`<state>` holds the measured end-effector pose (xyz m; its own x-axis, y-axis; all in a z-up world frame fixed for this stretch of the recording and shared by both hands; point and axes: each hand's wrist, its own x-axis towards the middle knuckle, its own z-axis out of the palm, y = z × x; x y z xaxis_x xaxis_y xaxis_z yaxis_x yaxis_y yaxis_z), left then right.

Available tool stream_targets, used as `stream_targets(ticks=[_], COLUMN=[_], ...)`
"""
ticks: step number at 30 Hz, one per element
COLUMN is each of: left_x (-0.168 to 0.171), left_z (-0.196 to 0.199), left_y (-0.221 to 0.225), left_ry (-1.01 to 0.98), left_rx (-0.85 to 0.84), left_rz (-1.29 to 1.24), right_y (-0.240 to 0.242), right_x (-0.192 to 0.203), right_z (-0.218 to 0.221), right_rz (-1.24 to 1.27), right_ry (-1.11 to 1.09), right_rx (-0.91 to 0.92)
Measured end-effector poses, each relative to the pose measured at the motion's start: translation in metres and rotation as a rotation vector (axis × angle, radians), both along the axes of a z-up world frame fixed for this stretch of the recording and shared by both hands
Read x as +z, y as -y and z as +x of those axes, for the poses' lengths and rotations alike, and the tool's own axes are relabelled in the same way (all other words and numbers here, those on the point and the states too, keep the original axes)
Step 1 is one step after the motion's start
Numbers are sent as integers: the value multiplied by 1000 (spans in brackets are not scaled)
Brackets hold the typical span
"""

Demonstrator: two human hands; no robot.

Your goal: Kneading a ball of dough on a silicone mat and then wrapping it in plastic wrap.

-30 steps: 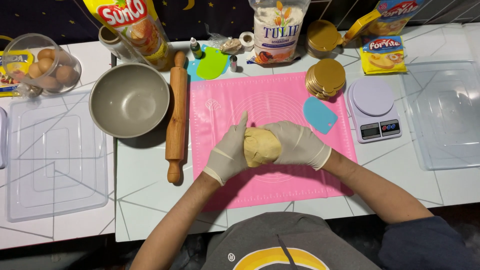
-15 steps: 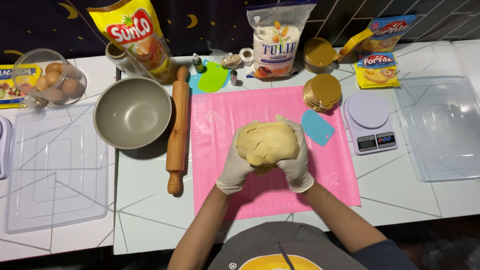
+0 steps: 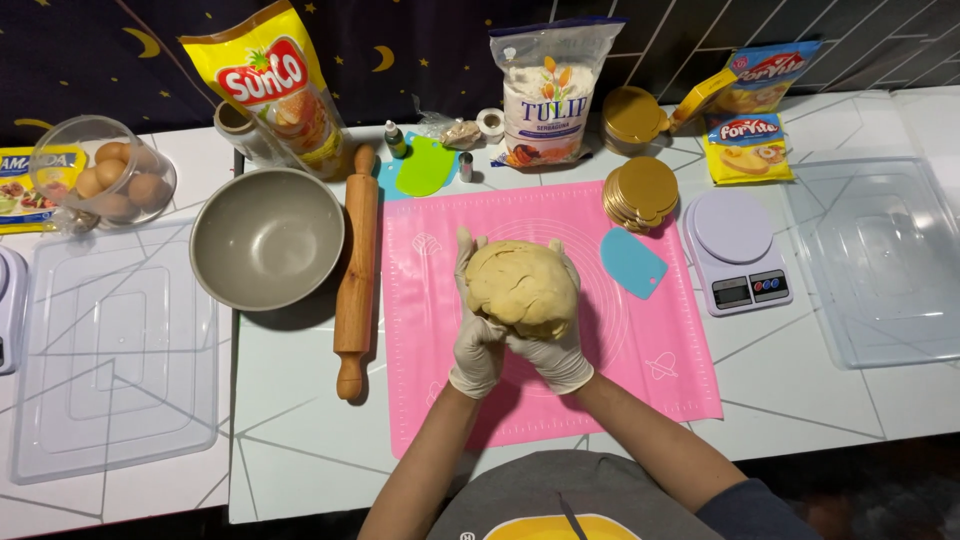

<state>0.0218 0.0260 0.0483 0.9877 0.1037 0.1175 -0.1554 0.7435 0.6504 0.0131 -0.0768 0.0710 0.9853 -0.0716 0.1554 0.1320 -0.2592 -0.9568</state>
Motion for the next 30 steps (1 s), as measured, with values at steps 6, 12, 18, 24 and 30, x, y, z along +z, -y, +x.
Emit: stream_targets(ticks=[6,12,18,24,30], left_x=[4,-50,6,-18,-47], left_z=[7,5,-8,-2,11], left_y=[-14,-25,13,11,15], left_ry=[7,-314,-101,-33,-18], left_rx=[144,337,628,549,456], left_rz=[418,1447,1491,1091,1590], right_y=[11,30,40,-4,24], right_x=[-25,-48,6,-25,-48], right_z=[-6,-12,33,50,51], right_rz=[-206,-468,-400,-489,-451], right_ry=[71,160,254,373,364], right_rx=[97,230,231,361,331])
